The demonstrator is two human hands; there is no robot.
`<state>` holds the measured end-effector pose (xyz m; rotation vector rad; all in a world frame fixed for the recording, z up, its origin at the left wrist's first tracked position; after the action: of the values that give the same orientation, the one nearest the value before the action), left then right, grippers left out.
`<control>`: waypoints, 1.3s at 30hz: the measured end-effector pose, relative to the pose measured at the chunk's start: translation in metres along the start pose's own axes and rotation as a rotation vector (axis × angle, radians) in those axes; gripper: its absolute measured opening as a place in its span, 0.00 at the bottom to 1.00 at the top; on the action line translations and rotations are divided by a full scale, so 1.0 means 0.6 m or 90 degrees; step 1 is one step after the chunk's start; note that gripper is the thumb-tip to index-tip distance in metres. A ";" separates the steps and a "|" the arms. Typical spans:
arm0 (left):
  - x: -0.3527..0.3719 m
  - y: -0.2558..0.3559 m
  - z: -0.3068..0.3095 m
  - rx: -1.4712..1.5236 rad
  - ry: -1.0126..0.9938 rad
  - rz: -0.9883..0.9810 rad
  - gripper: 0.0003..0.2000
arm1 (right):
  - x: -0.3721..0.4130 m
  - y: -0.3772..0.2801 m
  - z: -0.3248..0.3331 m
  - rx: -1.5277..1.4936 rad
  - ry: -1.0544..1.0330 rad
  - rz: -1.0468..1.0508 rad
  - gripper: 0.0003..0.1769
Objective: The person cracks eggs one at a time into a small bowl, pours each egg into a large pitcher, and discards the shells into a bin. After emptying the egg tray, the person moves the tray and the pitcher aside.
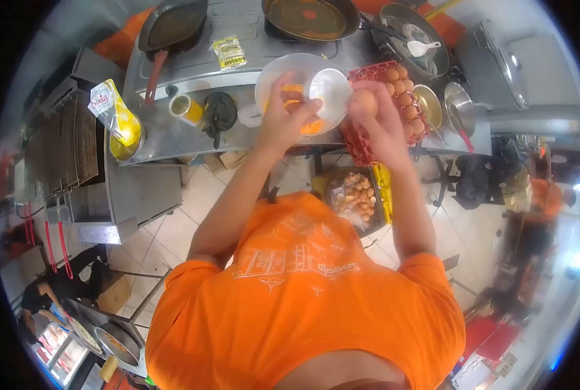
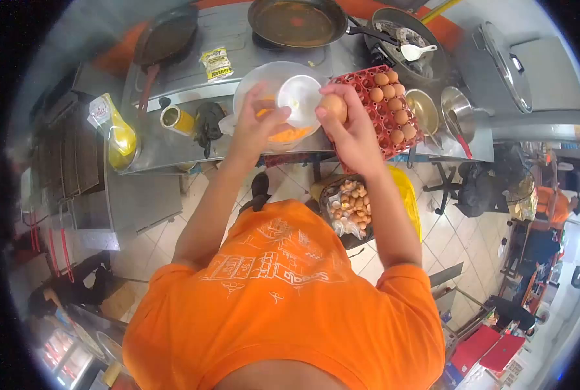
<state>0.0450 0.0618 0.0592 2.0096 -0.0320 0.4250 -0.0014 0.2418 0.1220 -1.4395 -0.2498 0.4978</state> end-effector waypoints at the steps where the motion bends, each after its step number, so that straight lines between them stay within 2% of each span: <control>1: 0.000 -0.001 -0.012 -0.002 -0.008 0.004 0.40 | -0.010 -0.008 0.007 0.075 -0.037 0.056 0.16; 2: 0.000 -0.006 -0.024 0.011 -0.032 0.042 0.39 | -0.018 -0.009 0.015 0.144 -0.025 0.116 0.17; 3: 0.001 -0.012 -0.036 0.025 -0.057 0.083 0.39 | -0.023 -0.013 0.022 0.146 -0.013 0.109 0.17; 6: 0.005 -0.020 -0.067 0.053 -0.115 0.103 0.38 | -0.029 -0.055 0.038 0.404 -0.072 0.252 0.17; 11: 0.007 -0.037 -0.093 0.060 -0.169 0.137 0.37 | -0.019 -0.080 0.063 0.566 -0.081 0.247 0.15; 13: 0.004 -0.045 -0.102 0.064 -0.182 0.144 0.37 | -0.014 -0.082 0.074 0.626 -0.069 0.284 0.15; 16: 0.001 -0.054 -0.117 0.063 -0.219 0.159 0.36 | -0.004 -0.098 0.084 0.605 -0.045 0.269 0.15; 20: -0.003 -0.060 -0.131 0.166 -0.249 0.198 0.35 | 0.030 -0.096 0.109 0.551 -0.042 0.238 0.14; 22: -0.003 -0.064 -0.130 0.218 -0.267 0.217 0.35 | 0.066 -0.073 0.141 0.362 -0.014 0.114 0.14; 25: -0.013 -0.040 -0.095 0.240 -0.224 0.203 0.30 | 0.141 0.009 0.195 0.271 -0.016 0.017 0.15; 26: -0.011 -0.027 -0.079 0.233 -0.226 0.189 0.29 | 0.175 0.053 0.221 0.335 -0.048 -0.085 0.18; 27: -0.011 -0.014 -0.064 0.203 -0.210 0.150 0.29 | 0.209 0.090 0.237 0.332 -0.038 -0.101 0.18; 28: -0.009 -0.001 -0.048 0.172 -0.196 0.107 0.29 | 0.244 0.131 0.246 0.378 -0.081 -0.164 0.21; 29: -0.007 0.009 -0.028 0.116 -0.135 0.072 0.30 | 0.281 0.172 0.254 0.421 -0.127 -0.227 0.23; 30: -0.005 0.020 -0.010 0.059 -0.077 0.032 0.31 | 0.322 0.214 0.266 0.415 -0.119 -0.235 0.23; 32: -0.005 0.035 0.022 -0.013 -0.043 0.006 0.32 | 0.388 0.281 0.297 0.715 -0.203 -0.294 0.27; 33: -0.007 0.045 0.035 -0.076 -0.001 -0.033 0.34 | 0.390 0.287 0.317 0.712 -0.198 -0.288 0.27; 35: -0.013 0.050 0.057 -0.156 0.042 -0.062 0.36 | 0.375 0.294 0.352 0.636 -0.144 -0.377 0.24; 36: -0.014 0.050 0.068 -0.230 0.086 -0.084 0.37 | 0.341 0.253 0.351 0.607 -0.064 -0.280 0.17; 37: -0.017 0.047 0.075 -0.230 0.089 -0.096 0.37 | 0.304 0.230 0.354 0.608 -0.062 -0.267 0.17; 39: -0.023 0.043 0.079 -0.373 0.128 -0.156 0.43 | 0.230 0.197 0.374 0.612 0.053 -0.212 0.13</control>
<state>0.0403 0.0065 0.0579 1.3687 0.1922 0.4016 -0.0037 0.5108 0.0168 -0.4631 -0.1419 0.2191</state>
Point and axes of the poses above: each hand's wrist, its own x-axis away from the middle knuckle, its own z-axis out of the back of the hand, y = z × x, the point moved 3 cm from there along -x, towards the middle knuckle, and after that the axes turned 9 degrees about z, right-handed, at the moved point
